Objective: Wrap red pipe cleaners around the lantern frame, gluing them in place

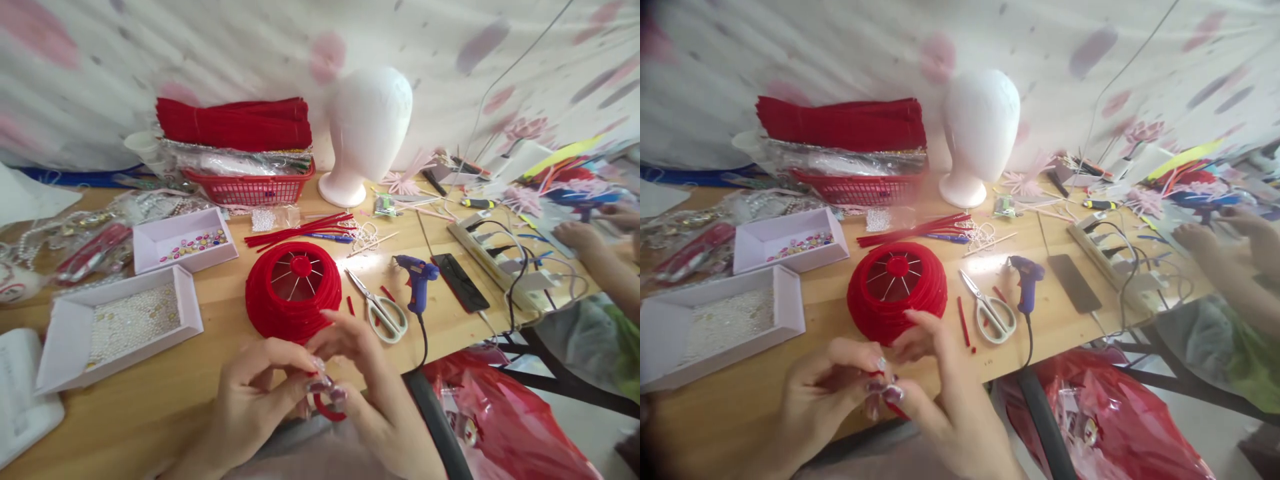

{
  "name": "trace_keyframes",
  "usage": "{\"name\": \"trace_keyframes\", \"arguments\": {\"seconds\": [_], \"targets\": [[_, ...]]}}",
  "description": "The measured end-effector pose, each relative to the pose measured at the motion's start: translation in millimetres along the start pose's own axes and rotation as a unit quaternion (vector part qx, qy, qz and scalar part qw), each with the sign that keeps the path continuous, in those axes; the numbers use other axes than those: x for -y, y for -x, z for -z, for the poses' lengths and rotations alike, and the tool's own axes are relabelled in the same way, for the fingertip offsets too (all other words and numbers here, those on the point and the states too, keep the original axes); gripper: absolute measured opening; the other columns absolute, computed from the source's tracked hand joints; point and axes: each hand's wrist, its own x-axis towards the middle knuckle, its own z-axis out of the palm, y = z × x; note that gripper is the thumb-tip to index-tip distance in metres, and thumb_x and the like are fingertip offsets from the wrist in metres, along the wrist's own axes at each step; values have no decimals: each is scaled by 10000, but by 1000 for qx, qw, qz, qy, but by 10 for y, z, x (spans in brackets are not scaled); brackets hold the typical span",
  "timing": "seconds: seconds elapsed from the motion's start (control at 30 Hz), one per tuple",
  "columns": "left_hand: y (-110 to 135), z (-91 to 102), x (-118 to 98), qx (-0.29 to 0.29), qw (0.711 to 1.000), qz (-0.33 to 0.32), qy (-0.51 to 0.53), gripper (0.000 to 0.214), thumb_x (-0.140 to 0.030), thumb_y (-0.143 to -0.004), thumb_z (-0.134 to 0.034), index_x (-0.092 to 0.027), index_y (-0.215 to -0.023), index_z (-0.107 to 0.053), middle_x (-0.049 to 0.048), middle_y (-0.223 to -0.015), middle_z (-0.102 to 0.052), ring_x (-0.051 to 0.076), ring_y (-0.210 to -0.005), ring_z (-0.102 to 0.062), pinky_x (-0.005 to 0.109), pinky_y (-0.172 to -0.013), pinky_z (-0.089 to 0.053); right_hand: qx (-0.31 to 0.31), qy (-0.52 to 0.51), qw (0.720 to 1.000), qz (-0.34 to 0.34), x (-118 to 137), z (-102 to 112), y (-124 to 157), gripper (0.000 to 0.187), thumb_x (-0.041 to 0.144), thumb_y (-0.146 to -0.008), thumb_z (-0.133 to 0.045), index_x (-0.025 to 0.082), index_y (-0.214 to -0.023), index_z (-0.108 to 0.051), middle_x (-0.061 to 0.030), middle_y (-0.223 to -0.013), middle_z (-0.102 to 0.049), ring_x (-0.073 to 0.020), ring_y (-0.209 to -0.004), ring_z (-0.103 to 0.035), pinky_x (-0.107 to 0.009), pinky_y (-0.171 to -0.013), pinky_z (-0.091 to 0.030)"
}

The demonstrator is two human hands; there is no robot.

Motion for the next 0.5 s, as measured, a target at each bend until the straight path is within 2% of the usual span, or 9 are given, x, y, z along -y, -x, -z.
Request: {"name": "trace_keyframes", "arguments": {"seconds": [0.03, 0.1, 0.17, 0.23, 0.33, 0.4, 0.5], "targets": [[-2, -6, -12, -3, 1000, -5, -8, 191, -445, -726, -849, -281, -754, -755, -21, -720, -752, 100, -456, -608, 215, -435, -514, 58, -46, 997, -18, 10, -73, -23, 436, 534, -993, -494, 261, -1333, -472, -46, -988, -654, -161, -857, -630, -290, -748, -534], [-10, 17, -33, -8, 1000, -8, -16, 185, -452, -745, -831, -285, -768, -755, -23, -738, -764, 98, -432, -601, 219, -419, -513, 103, -92, 990, -33, 1, -134, -81, 429, 611, -977, -467, 253, -1209, -508, -6, -847, -627, -138, -720, -594, -258, -654, -502], [-31, 71, -42, -5, 999, -32, -9, 150, -424, -762, -825, -289, -773, -760, -20, -750, -775, 118, -500, -653, 215, -449, -531, 117, -56, 991, -9, -12, -147, -142, 390, 608, -953, -521, 244, -1092, -539, -10, -847, -620, -145, -740, -587, -271, -687, -494], [-64, 134, -38, 11, 996, -89, -5, 82, -373, -791, -812, -300, -791, -776, -14, -778, -783, 132, -621, -704, 211, -541, -567, 140, -22, 990, 21, -19, -175, -194, 254, 490, -974, -555, 237, -995, -557, -17, -873, -623, -141, -775, -586, -262, -705, -479], [-116, 214, -27, 31, 986, -162, -16, 12, -313, -829, -786, -315, -835, -796, -4, -838, -783, 138, -765, -724, 217, -691, -591, 165, -91, 982, 19, -25, -255, -255, 177, 365, -1023, -491, 229, -916, -532, 29, -752, -544, -87, -622, -496, -207, -577, -404], [-143, 257, -28, 33, 984, -174, -22, 41, -285, -839, -777, -317, -850, -800, -2, -841, -775, 126, -746, -715, 205, -683, -586, 174, -131, 976, 10, -24, -298, -293, 208, 356, -1031, -467, 223, -875, -500, 51, -689, -469, -74, -557, -418, -198, -525, -358], [-168, 320, -45, 47, 984, -169, -24, 44, -295, -841, -773, -327, -849, -801, -4, -804, -763, 119, -694, -701, 193, -621, -577, 179, -121, 976, 9, -7, -316, -348, 249, 333, -1013, -495, 211, -797, -473, 44, -689, -445, -76, -575, -393, -199, -516, -330]]}}
